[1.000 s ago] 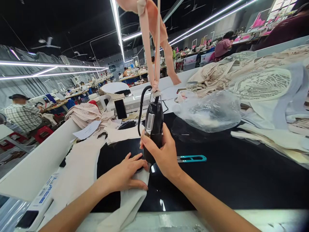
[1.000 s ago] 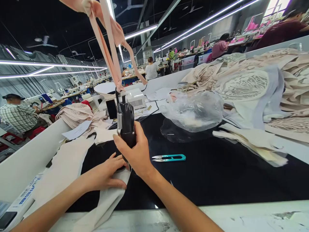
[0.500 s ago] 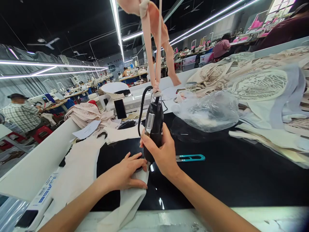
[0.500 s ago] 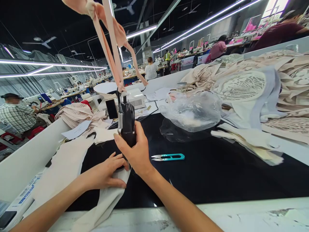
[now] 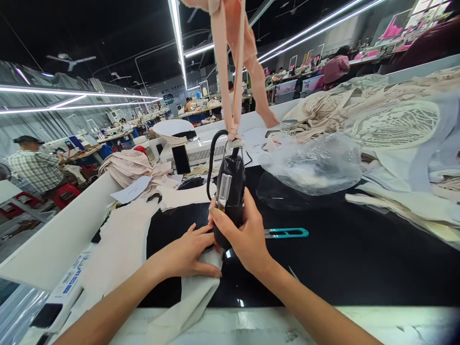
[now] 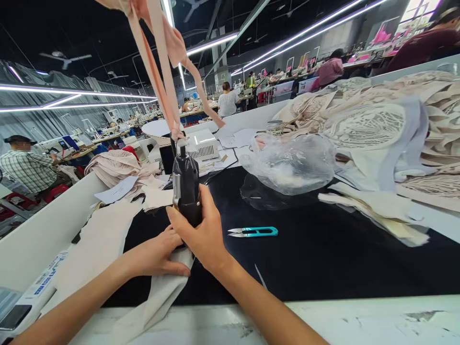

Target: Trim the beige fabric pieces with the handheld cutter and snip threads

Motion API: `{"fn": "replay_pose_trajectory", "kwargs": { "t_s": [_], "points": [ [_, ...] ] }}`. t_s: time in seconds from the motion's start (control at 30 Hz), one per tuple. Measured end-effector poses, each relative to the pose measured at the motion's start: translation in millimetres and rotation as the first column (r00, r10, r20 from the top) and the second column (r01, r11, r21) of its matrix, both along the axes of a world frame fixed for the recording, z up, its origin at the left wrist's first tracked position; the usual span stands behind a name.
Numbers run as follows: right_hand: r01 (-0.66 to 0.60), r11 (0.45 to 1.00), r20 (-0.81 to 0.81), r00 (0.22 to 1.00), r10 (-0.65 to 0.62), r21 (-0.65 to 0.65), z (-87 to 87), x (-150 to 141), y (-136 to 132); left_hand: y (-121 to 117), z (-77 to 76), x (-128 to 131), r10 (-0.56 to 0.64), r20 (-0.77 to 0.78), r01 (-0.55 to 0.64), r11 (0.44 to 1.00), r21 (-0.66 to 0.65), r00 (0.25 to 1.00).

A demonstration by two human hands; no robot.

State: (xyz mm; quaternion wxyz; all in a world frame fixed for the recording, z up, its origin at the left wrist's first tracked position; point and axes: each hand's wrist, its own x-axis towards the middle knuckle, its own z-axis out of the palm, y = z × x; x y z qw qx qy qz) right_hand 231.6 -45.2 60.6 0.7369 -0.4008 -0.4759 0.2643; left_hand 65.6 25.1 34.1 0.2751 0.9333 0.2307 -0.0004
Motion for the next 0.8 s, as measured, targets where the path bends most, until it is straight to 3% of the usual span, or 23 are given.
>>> {"fn": "replay_pose_trajectory", "kwargs": {
  "t_s": [0.23, 0.8],
  "points": [
    [-0.021, 1.000, -0.021, 1.000, 0.021, 0.003, 1.1, -3, -4, 2, 0.0, -1, -0.045, 0.016, 0.045, 0.999, 0.014, 0.999],
    [-0.044, 0.999, -0.015, 0.999, 0.044, 0.019, -1.0, -7, -13, 0, 3.1, 1, -0.020, 0.012, 0.020, 1.000, -0.012, 1.000]
  ]
}}
